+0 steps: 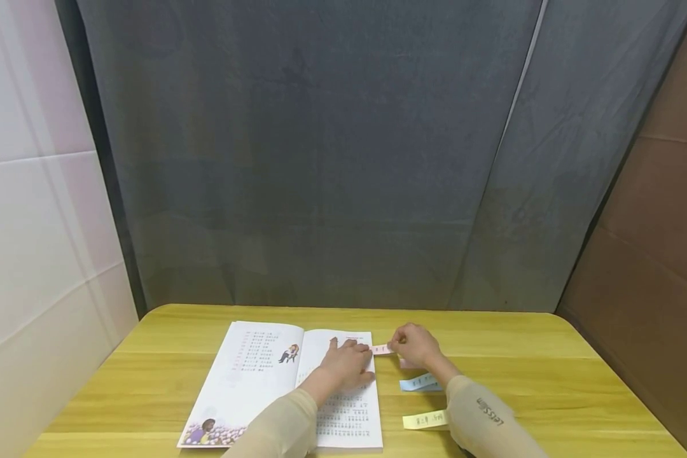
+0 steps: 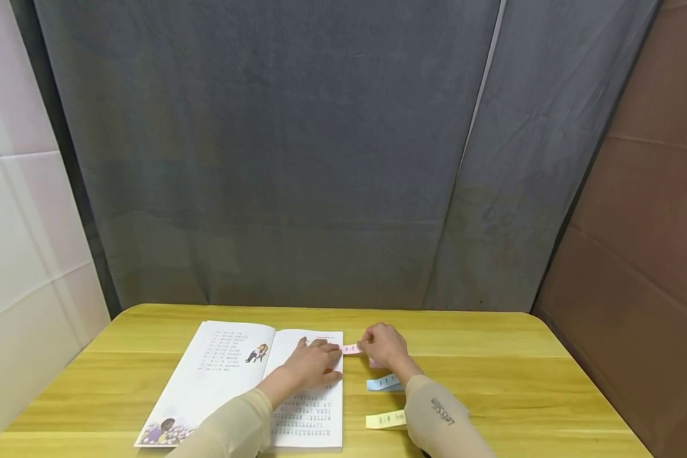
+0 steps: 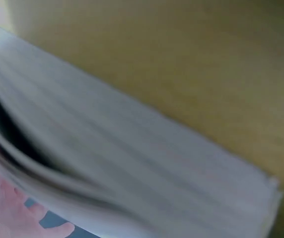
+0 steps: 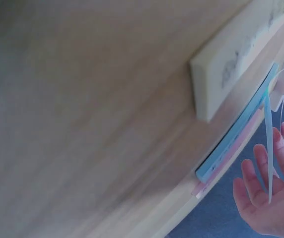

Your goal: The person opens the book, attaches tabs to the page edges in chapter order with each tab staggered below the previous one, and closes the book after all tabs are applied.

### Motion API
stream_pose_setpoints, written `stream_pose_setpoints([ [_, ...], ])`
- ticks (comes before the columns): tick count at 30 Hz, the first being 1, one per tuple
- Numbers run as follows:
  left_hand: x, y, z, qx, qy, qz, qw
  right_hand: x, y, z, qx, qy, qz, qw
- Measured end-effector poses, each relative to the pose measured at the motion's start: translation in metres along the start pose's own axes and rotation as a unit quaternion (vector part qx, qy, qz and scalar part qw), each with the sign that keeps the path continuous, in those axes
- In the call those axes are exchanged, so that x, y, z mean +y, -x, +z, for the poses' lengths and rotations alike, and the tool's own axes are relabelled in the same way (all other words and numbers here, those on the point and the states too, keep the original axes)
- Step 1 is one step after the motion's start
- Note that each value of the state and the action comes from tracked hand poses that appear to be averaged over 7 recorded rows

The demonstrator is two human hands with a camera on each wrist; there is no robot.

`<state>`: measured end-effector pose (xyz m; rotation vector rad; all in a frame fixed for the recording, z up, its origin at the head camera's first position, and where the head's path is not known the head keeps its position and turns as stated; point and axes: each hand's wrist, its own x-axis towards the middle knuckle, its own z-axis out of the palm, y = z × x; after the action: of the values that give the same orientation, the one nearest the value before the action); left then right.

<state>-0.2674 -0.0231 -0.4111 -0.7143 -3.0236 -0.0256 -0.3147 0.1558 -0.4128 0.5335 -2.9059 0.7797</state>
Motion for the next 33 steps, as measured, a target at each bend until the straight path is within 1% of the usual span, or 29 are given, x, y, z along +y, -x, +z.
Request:
stream_pose_setpoints([
  [7,0.001,0.002,0.001,-0.047,0.023,-0.016,0.9985,0.002,-0.002,-0.001,0.000,0.022,0.002,0.9998],
  [13,-0.001,0.004,0.001,-0.062,0.033,-0.021,0.9973,0.001,-0.003,-0.001,-0.005,0.029,-0.003,0.9996],
  [20,-0.006,0.002,0.001,-0.059,0.062,-0.020,0.9962,0.000,-0.006,-0.001,-0.006,0.032,-0.008,0.9994],
  [24,-0.010,0.005,0.005,-0.057,0.081,-0.015,0.9949,0.000,-0.005,0.000,-0.006,0.024,-0.015,0.9996],
  [27,-0.015,0.007,0.006,-0.049,0.093,-0.013,0.9944,0.001,-0.005,-0.001,0.002,0.021,-0.021,0.9995],
  [29,-0.018,0.008,0.002,-0.040,0.099,-0.014,0.9942,0.001,-0.005,-0.003,0.013,0.019,-0.026,0.9994],
  [33,-0.025,0.014,-0.014,-0.020,0.096,-0.014,0.9951,0.000,-0.004,-0.010,0.029,0.013,-0.034,0.9989],
])
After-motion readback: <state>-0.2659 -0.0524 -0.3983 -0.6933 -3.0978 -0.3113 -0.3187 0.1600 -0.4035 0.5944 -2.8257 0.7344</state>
